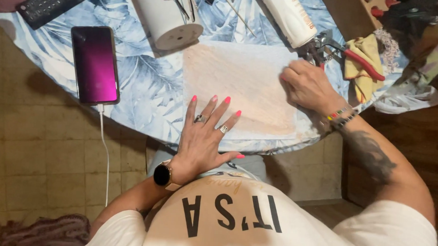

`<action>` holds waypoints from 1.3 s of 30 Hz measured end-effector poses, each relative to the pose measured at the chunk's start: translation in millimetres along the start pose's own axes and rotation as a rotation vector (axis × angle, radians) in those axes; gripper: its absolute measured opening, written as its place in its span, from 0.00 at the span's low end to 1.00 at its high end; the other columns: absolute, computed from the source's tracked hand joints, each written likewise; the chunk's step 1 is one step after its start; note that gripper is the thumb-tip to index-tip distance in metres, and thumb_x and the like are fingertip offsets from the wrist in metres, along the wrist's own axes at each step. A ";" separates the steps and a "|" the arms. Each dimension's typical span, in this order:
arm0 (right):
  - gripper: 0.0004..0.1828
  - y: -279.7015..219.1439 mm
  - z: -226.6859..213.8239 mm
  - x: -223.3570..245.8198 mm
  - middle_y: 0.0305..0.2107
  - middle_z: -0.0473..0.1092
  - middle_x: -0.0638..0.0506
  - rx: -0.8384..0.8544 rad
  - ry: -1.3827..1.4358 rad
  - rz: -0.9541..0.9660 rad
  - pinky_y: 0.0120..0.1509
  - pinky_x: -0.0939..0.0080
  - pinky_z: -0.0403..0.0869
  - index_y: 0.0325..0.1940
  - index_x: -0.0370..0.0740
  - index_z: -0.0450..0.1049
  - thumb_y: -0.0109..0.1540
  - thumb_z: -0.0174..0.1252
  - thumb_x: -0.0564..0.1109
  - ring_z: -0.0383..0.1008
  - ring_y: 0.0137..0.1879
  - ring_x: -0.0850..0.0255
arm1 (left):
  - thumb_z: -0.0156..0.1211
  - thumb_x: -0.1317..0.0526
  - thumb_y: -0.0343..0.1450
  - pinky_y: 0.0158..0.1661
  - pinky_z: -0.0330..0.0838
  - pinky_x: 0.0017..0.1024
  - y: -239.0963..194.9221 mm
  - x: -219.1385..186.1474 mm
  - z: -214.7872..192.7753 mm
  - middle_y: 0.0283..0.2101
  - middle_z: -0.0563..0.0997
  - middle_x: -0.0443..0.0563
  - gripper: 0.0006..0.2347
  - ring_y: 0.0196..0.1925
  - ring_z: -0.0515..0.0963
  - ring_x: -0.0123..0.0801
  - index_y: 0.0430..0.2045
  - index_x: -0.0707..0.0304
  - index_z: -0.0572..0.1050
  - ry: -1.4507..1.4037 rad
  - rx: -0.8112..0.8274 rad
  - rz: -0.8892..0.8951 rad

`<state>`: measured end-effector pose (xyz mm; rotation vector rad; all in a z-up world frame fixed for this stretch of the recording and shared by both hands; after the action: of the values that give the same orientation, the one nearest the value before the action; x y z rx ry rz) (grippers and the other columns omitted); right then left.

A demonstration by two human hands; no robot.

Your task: Decorating a white tumbler by gluing small purple floral-shaped pieces onto its surface.

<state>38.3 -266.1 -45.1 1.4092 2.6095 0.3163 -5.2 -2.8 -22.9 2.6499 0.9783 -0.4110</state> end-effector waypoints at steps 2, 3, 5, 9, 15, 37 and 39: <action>0.07 31.9 15.8 9.5 0.21 0.56 0.52 -0.045 0.025 -0.038 0.33 0.61 0.65 0.24 0.44 0.61 0.56 0.48 0.45 0.63 0.29 0.55 | 0.50 0.35 0.53 0.58 0.26 0.54 -0.4 -0.3 -0.5 0.57 0.58 0.53 0.34 0.62 0.50 0.43 0.50 0.48 0.61 0.011 0.001 -0.006; 0.06 46.0 22.3 14.8 0.20 0.56 0.51 -0.087 0.044 -0.069 0.32 0.60 0.65 0.24 0.43 0.62 0.55 0.49 0.45 0.63 0.28 0.54 | 0.50 0.35 0.53 0.58 0.26 0.54 -0.5 -1.7 -0.5 0.57 0.58 0.52 0.33 0.62 0.50 0.43 0.50 0.48 0.61 0.017 0.003 -0.004; 0.07 83.5 31.7 24.3 0.20 0.56 0.52 -0.141 0.063 -0.104 0.31 0.61 0.65 0.24 0.44 0.61 0.56 0.48 0.45 0.63 0.27 0.55 | 0.49 0.34 0.53 0.58 0.26 0.54 -0.1 -0.9 0.7 0.57 0.58 0.53 0.33 0.62 0.51 0.43 0.50 0.48 0.61 0.028 -0.010 -0.007; 0.08 120.3 30.5 38.6 0.19 0.56 0.53 -0.234 0.107 -0.183 0.29 0.61 0.65 0.23 0.43 0.61 0.57 0.47 0.45 0.64 0.28 0.55 | 0.52 0.36 0.53 0.58 0.28 0.54 -0.8 -3.5 0.9 0.56 0.60 0.54 0.33 0.61 0.53 0.44 0.50 0.49 0.62 0.024 -0.048 -0.002; 0.08 34.2 -9.0 32.0 0.18 0.55 0.48 -0.099 0.114 -0.030 0.29 0.57 0.64 0.23 0.40 0.61 0.56 0.48 0.43 0.63 0.28 0.50 | 0.52 0.36 0.52 0.57 0.28 0.56 -4.1 -3.3 -5.3 0.56 0.59 0.53 0.33 0.61 0.53 0.44 0.50 0.48 0.62 0.014 -0.020 0.012; 0.08 70.3 -2.8 44.4 0.19 0.55 0.53 -0.040 0.165 -0.091 0.26 0.66 0.54 0.22 0.40 0.59 0.55 0.40 0.34 0.51 0.24 0.62 | 0.45 0.34 0.55 0.57 0.33 0.54 -4.5 0.4 0.7 0.60 0.54 0.53 0.33 0.62 0.51 0.45 0.51 0.48 0.61 0.120 0.000 0.041; 0.04 24.8 -11.0 35.4 0.19 0.55 0.50 -0.091 0.107 -0.003 0.31 0.58 0.63 0.24 0.41 0.64 0.54 0.49 0.40 0.63 0.27 0.52 | 0.49 0.35 0.55 0.58 0.26 0.53 -6.6 0.9 1.2 0.57 0.58 0.53 0.32 0.62 0.51 0.44 0.50 0.48 0.62 0.001 -0.013 0.019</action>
<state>36.4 -224.4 -29.4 1.3951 2.6434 0.5167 -9.1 2.1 -25.5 2.6461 0.9522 -0.3980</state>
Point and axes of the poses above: each hand's wrist, its own y-axis towards the middle knuckle, its own z-axis out of the palm, x = y × z, the point moved 3 cm from there along y, towards the middle knuckle
